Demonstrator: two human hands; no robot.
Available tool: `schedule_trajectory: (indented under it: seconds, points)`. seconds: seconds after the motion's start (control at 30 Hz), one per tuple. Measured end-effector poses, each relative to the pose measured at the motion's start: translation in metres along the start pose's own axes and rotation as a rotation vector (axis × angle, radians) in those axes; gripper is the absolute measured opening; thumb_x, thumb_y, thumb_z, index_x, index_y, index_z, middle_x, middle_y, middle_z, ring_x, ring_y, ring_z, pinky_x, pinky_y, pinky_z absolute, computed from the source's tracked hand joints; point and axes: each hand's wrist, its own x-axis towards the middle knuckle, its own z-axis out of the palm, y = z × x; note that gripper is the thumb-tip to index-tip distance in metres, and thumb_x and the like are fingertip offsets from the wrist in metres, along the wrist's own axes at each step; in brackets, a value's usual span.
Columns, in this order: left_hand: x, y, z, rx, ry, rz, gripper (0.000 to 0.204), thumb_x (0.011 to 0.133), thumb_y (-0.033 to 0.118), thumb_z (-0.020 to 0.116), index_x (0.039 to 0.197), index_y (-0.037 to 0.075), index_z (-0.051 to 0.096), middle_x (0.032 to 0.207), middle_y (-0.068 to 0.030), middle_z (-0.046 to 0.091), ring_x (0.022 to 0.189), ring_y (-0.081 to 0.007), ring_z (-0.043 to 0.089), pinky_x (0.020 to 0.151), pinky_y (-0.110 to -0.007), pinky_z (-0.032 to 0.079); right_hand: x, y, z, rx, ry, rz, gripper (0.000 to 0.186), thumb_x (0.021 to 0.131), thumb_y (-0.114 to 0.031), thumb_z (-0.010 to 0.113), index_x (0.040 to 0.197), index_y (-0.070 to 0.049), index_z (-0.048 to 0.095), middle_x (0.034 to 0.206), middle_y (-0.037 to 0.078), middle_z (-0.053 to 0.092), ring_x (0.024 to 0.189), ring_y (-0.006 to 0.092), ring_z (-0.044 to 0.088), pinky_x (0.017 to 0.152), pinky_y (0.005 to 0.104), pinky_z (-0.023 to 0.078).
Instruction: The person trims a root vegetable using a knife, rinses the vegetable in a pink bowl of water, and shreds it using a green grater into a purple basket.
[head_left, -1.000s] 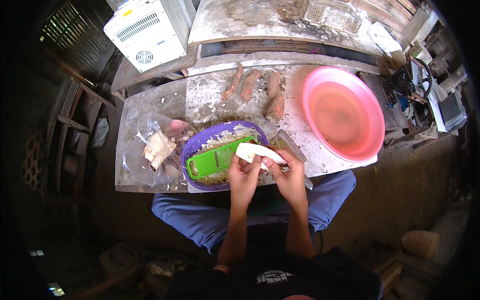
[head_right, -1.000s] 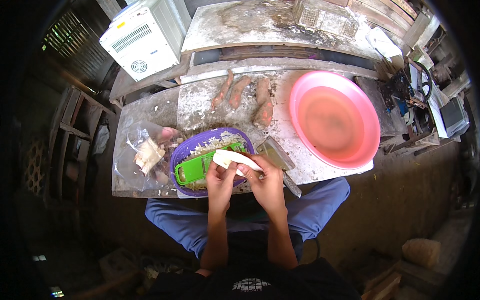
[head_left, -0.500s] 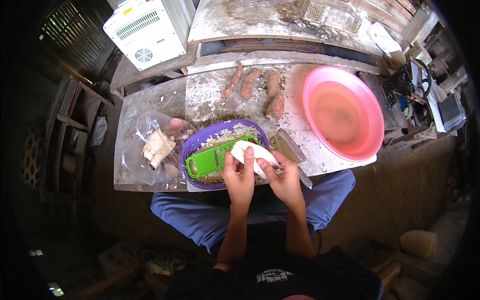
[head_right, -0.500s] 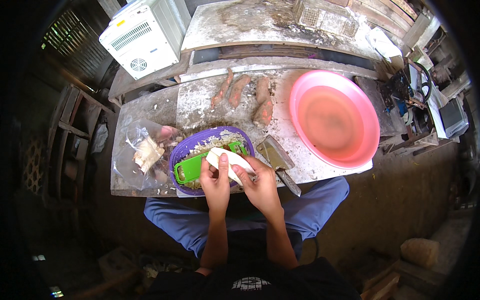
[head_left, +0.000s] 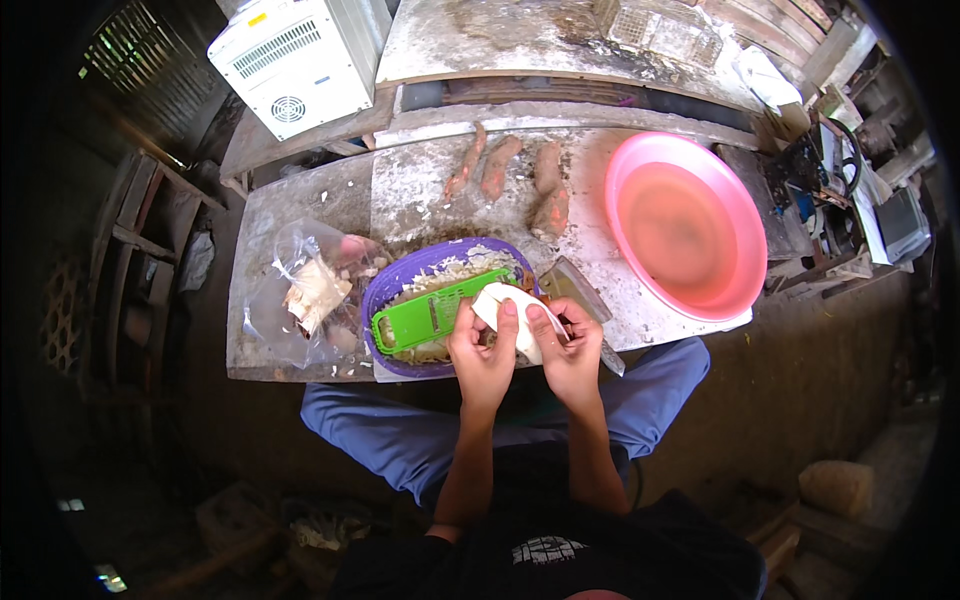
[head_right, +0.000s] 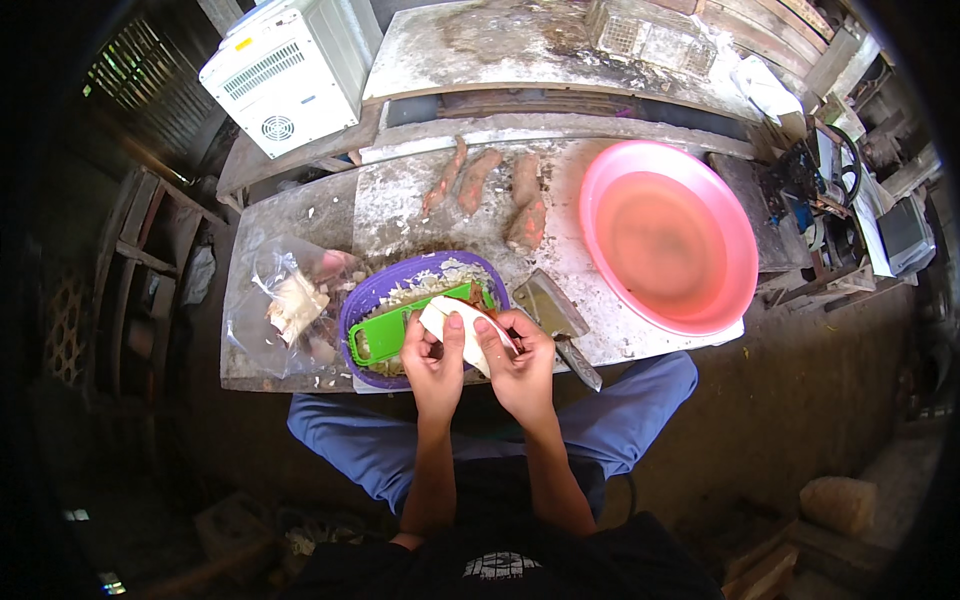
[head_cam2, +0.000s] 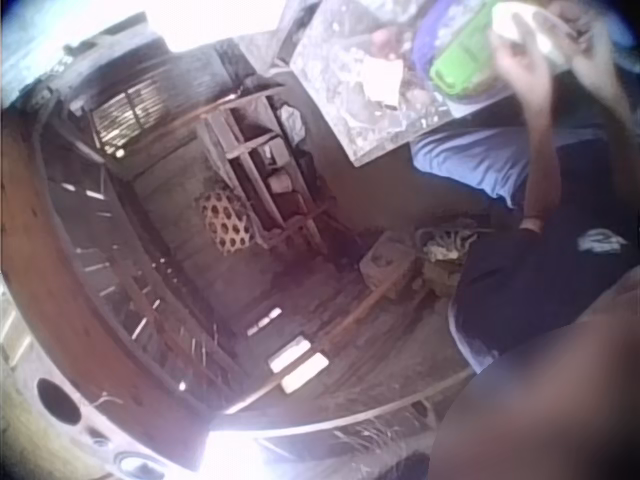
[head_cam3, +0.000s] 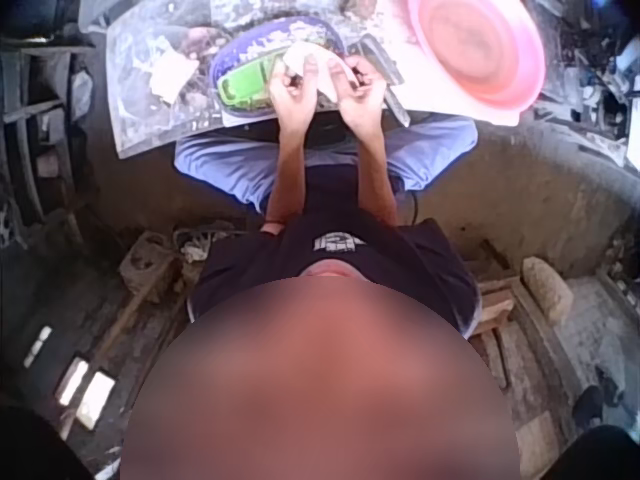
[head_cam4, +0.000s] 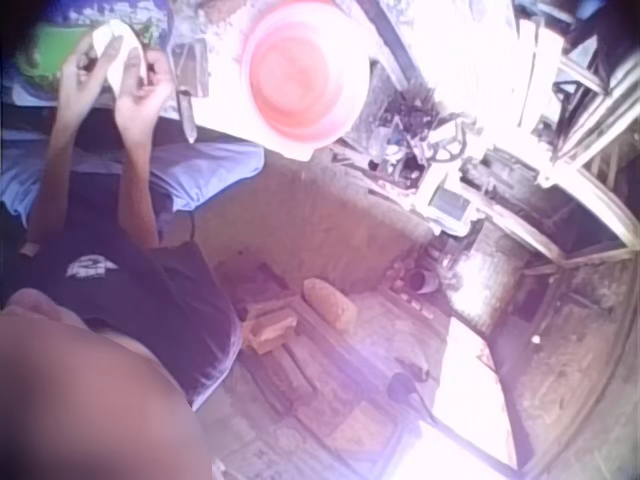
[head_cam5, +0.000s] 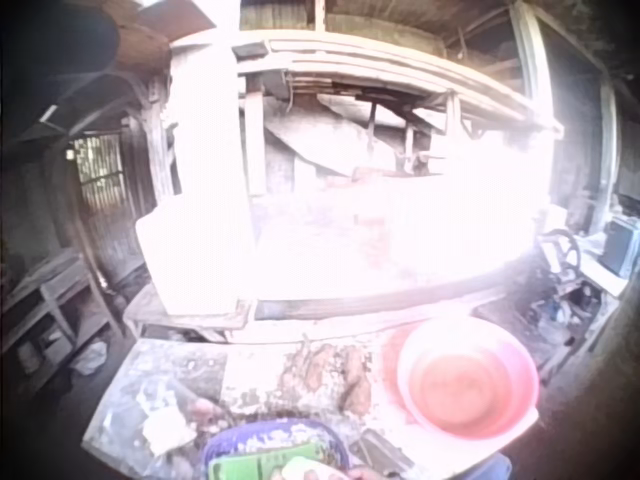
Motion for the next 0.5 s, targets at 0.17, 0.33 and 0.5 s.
schedule_trajectory:
  seconds: [0.17,0.33,0.5]
  points:
    - [0.001,0.004,0.003,-0.069,-0.039,-0.014,0.017,0.084,0.005,0.058,0.096,-0.004,0.052,0.075,-0.0041,0.060,0.066,-0.0040,0.052,0.056,-0.019,0.042,0.000,0.001,-0.003,0.016,0.021,0.026,0.016,0.086,-0.012,0.059,0.075,0.000,0.056,0.063,-0.003,0.053,0.055,0.0002,0.043,0.048,0.0163,0.034]
    - [0.000,-0.005,-0.003,-0.099,-0.067,-0.003,0.018,0.084,0.006,0.058,0.098,-0.003,0.052,0.074,-0.0024,0.059,0.064,-0.0031,0.051,0.055,-0.017,0.040,-0.001,-0.001,-0.003,0.014,0.046,0.035,0.016,0.086,-0.012,0.059,0.075,0.000,0.058,0.064,-0.003,0.054,0.056,0.0005,0.044,0.049,0.0163,0.034]
    - [-0.001,-0.007,-0.008,-0.085,-0.103,-0.025,0.018,0.085,0.008,0.058,0.100,0.000,0.052,0.075,-0.0004,0.057,0.064,-0.0022,0.050,0.057,-0.016,0.040,-0.001,-0.001,-0.001,0.011,0.089,0.038,0.018,0.085,-0.014,0.061,0.076,0.002,0.059,0.065,-0.003,0.055,0.056,0.0010,0.044,0.049,0.0170,0.035]
